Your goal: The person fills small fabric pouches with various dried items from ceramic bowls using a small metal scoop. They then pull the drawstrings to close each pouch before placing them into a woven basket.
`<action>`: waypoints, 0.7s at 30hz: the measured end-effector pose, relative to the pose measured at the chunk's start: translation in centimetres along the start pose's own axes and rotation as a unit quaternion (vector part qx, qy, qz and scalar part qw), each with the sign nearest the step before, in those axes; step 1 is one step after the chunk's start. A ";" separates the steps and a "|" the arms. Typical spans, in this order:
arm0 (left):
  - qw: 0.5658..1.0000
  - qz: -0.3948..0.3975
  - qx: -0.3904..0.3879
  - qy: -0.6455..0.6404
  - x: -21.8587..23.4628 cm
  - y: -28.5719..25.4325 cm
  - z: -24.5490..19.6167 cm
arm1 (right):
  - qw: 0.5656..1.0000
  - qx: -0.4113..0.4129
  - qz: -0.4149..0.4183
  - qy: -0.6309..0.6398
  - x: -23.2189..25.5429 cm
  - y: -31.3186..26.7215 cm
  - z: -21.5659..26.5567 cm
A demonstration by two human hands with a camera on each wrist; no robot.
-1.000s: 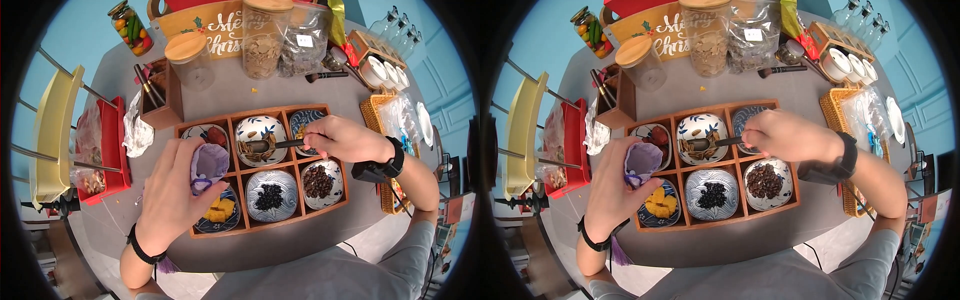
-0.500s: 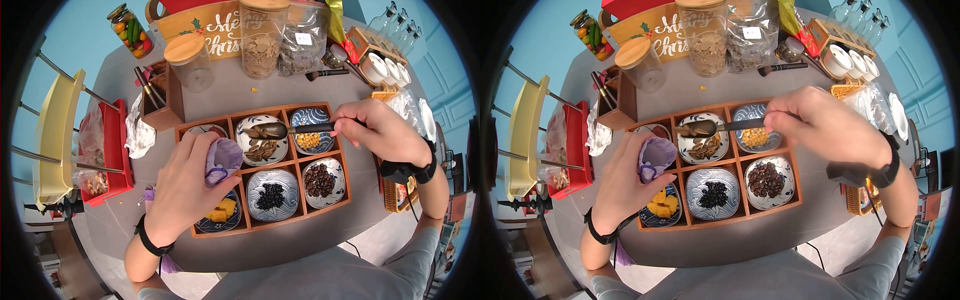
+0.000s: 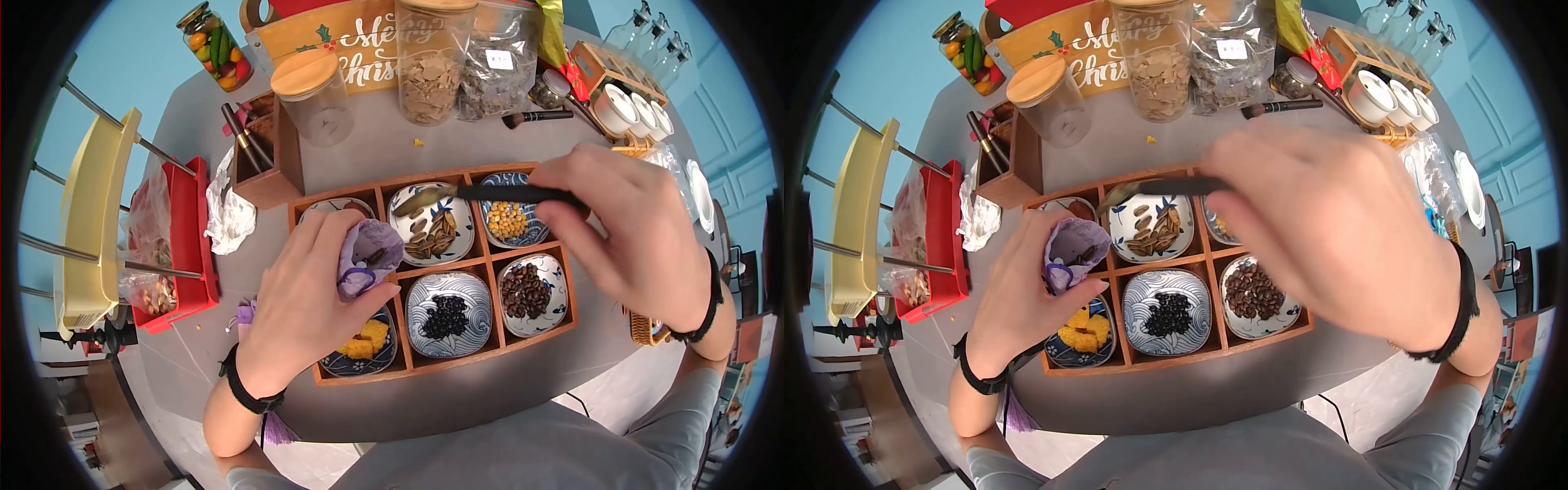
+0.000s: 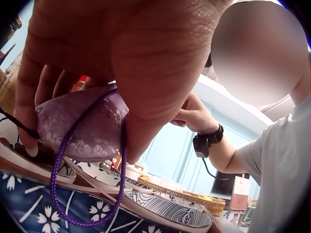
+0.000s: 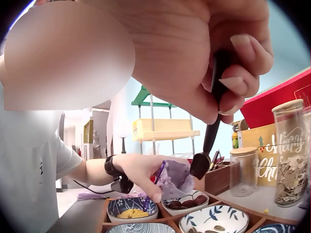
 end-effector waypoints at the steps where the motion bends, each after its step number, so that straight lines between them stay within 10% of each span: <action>1: 1.000 -0.001 -0.001 0.002 0.0 0.0 0.0 | 1.000 -0.002 0.004 -0.014 -0.3 0.0 -0.5; 10: 1.000 0.006 0.006 0.010 -0.1 0.0 0.0 | 0.978 0.069 0.067 -0.185 -5.6 -0.7 -0.4; 21: 1.000 0.005 0.000 0.018 -0.1 -0.1 0.2 | 0.976 -0.066 0.178 0.104 -6.9 -0.1 -3.3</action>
Point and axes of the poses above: each hand's wrist, its own y-axis towards the middle knuckle, its own x-axis out of the back of the hand, z = x × y, the point moved 7 cm from there along y, towards the middle knuckle, and after that the axes turned 8 degrees about -y, right-handed, at the moved point
